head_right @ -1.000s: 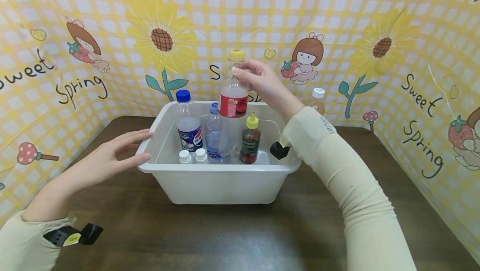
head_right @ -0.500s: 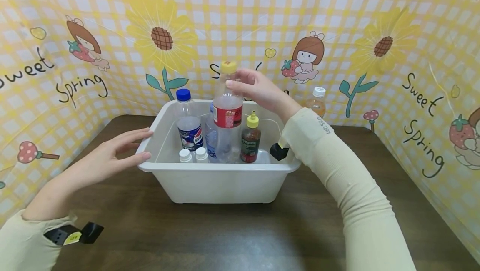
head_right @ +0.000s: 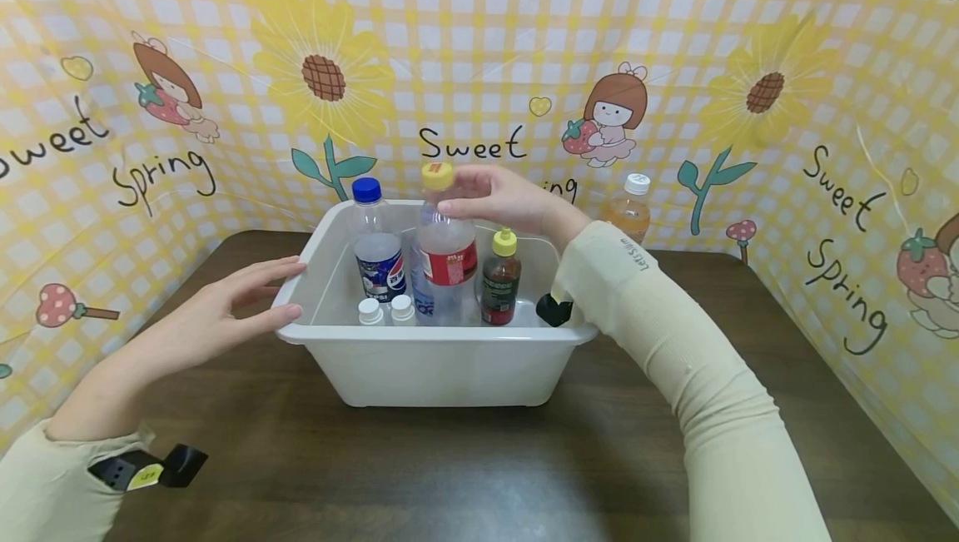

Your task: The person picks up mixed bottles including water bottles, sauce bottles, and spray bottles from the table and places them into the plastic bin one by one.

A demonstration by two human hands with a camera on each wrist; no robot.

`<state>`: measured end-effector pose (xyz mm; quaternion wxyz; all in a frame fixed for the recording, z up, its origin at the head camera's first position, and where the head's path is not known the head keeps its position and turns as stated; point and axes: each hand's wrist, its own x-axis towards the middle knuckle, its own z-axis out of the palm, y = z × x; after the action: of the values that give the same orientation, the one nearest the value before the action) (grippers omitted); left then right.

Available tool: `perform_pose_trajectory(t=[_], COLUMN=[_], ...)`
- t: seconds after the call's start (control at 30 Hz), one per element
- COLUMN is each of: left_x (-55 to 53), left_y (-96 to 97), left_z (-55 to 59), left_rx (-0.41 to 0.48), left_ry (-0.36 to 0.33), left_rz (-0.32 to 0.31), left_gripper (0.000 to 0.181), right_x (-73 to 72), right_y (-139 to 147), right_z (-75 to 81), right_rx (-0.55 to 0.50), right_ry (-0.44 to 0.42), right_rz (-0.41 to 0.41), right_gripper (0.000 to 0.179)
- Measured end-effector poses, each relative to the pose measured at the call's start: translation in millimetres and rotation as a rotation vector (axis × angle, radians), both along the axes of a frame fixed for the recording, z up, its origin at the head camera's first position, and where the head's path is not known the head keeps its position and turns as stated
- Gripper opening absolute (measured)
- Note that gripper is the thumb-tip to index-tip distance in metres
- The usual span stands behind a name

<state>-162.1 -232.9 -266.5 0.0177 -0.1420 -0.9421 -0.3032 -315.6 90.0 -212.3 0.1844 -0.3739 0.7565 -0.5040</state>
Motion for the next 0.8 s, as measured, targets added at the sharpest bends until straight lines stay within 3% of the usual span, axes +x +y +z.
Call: perform_pose_trajectory(t=[0.3,0.8], left_x=[0.2,0.2], left_y=[-0.3,0.2], left_z=[-0.4,-0.7], left_rx=[0.004,0.002], left_ry=[-0.002,0.002], left_rz=[0.003,0.008], left_gripper=[0.064,0.063], right_x=[-1.9,-4.9], right_y=[-1.9,-1.4], right_z=[-6.9,-15.0], right_rx=[0.113,0.144], right_ry=[0.017,-0.041], right_rz=[0.041,0.132], right_gripper=[0.045,0.058])
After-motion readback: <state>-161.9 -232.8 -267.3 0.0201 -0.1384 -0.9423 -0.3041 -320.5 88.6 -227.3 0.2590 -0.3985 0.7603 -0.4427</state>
